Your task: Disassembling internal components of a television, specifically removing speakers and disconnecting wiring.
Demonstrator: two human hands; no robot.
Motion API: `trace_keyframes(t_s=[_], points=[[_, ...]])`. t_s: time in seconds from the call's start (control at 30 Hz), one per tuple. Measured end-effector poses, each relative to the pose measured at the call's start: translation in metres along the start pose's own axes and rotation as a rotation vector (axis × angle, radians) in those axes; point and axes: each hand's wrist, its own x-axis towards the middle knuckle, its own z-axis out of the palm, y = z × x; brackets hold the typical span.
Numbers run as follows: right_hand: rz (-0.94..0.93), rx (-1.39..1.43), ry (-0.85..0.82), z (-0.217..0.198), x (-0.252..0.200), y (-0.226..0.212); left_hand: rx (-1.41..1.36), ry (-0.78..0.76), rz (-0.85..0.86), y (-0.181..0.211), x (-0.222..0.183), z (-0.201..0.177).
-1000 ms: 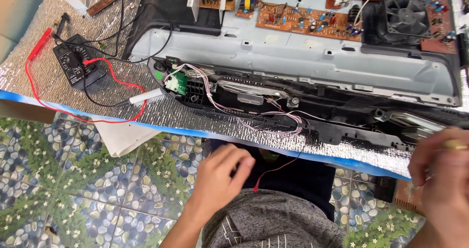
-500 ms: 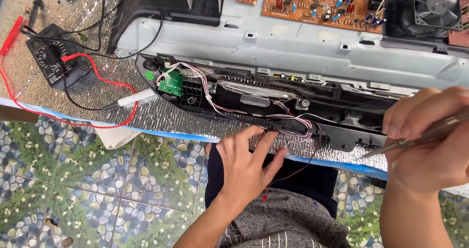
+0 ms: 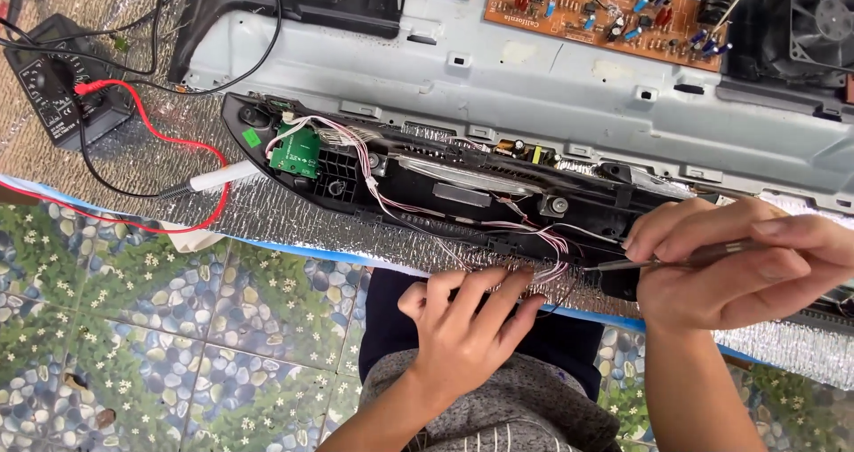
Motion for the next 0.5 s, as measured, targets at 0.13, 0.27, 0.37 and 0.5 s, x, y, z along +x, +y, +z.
trace_keyframes(t_s=[0.13, 0.27, 0.37, 0.5], points=[[-0.055, 0.045, -0.036, -0.006, 0.0, 0.008, -0.036, -0.057, 0.0, 0.011, 0.017, -0.009], [-0.089, 0.017, -0.085, -0.005, -0.003, 0.007, -0.071, -0.116, -0.003, 0.013, 0.028, -0.008], [-0.058, -0.011, -0.083, -0.006, -0.009, 0.006, -0.121, -0.187, -0.003, 0.011, 0.024, -0.006], [0.031, -0.069, -0.027, -0.007, -0.022, 0.006, -0.309, -0.158, -0.015, 0.003, 0.015, -0.003]])
